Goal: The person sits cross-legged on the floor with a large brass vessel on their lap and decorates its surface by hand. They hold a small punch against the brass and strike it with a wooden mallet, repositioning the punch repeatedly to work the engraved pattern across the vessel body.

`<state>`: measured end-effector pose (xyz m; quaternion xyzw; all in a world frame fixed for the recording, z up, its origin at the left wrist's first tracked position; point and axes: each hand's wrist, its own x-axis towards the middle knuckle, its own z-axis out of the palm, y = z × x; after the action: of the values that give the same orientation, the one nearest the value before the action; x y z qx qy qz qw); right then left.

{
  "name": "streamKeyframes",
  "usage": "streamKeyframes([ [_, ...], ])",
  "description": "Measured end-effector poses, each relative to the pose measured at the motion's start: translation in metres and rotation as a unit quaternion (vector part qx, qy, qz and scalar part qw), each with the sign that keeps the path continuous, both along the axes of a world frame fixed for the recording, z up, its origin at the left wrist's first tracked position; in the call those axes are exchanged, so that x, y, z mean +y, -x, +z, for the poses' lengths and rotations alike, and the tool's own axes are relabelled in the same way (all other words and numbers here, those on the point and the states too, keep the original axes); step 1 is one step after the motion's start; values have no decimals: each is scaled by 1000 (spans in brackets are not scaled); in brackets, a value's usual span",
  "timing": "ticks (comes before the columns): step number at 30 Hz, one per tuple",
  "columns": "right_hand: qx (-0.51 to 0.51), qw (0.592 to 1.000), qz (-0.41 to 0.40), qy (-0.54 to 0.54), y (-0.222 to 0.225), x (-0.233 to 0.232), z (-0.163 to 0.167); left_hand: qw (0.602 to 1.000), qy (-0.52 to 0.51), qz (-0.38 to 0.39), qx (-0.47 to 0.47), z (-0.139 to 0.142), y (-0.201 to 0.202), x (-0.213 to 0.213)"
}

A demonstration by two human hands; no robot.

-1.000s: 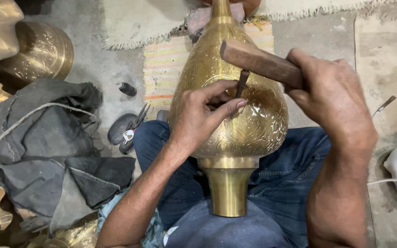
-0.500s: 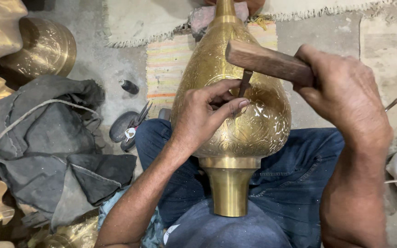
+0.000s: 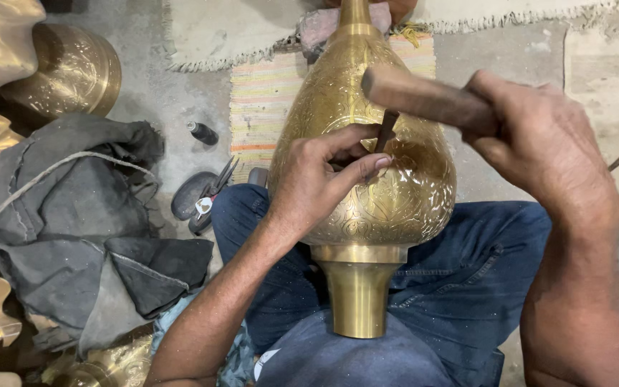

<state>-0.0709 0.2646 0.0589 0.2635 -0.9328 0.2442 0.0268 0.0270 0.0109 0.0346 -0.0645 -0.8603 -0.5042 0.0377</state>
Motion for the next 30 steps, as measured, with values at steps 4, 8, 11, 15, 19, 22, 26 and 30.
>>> streamKeyframes([
  [4, -136, 967, 10, 215, 1, 7, -6, 1000, -21, -4, -4, -2, 0, 0],
  [8, 21, 994, 17, -102, 1, 14, -6, 1000, 11, 0, 6, 0, 0, -1],
  [11, -47, 995, 16, 91, 0, 12, -2, 1000, 17, 7, -3, 2, -2, 0],
  [15, -10, 998, -9, -69, -3, 5, 8, 1000, 20, 19, -9, 5, -4, 1],
  [19, -167, 967, 15, 191, -3, 3, 8, 999, -33, -7, -7, 6, -2, 1],
  [22, 12, 978, -3, -208, 0, 12, 3, 1000, 6, -1, 25, 6, -2, 0],
  [26, -66, 991, 48, 108, 3, 22, -1, 1000, -11, 4, -10, 5, -5, 1],
  [30, 7, 999, 40, -26, 4, 18, 8, 1000, 28, 7, -13, 4, -2, 0],
])
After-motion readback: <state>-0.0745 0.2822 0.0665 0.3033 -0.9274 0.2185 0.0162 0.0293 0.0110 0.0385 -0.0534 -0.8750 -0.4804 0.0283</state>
